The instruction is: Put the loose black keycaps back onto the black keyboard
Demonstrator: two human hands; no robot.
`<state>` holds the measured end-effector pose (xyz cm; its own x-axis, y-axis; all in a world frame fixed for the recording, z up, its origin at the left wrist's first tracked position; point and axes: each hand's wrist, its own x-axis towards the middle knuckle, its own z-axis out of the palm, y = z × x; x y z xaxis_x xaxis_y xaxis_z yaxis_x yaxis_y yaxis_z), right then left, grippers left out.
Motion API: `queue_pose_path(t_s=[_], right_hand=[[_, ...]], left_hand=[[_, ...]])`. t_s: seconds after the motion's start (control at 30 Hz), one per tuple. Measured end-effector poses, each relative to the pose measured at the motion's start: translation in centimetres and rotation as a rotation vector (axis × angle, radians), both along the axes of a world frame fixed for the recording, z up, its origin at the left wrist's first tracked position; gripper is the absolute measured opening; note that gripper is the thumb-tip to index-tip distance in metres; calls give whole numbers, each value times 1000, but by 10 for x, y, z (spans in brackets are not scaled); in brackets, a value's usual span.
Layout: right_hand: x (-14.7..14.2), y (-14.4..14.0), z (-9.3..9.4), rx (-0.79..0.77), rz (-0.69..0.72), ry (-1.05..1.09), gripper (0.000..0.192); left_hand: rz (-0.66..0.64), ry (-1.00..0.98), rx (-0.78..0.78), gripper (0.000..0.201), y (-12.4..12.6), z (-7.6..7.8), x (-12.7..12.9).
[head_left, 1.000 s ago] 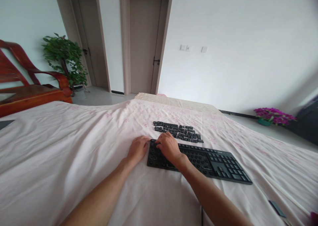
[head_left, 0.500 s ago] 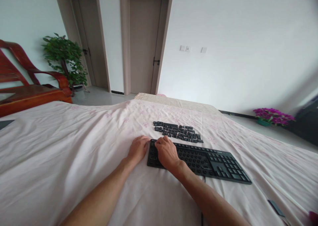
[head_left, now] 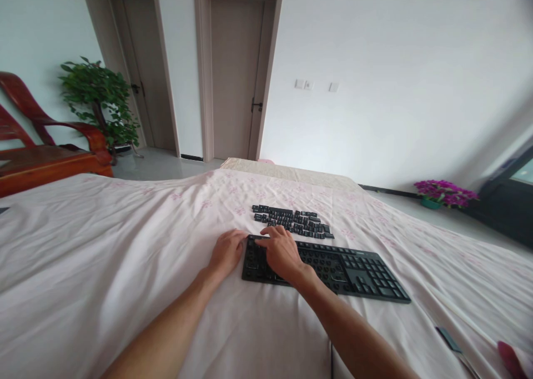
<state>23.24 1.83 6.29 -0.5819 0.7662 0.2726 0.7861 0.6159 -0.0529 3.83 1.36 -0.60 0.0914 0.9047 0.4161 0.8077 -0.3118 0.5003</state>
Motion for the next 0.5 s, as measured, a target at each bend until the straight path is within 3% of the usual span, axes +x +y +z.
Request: queue_pose_path(t_s=[0.2, 0.5], right_hand=[[14, 56, 8, 71, -238, 24, 27], [-5, 87, -10, 86, -204, -169, 22]], left_hand=[[2, -17, 7, 47, 2, -1, 0], [21, 4, 12, 45, 1, 0, 0]])
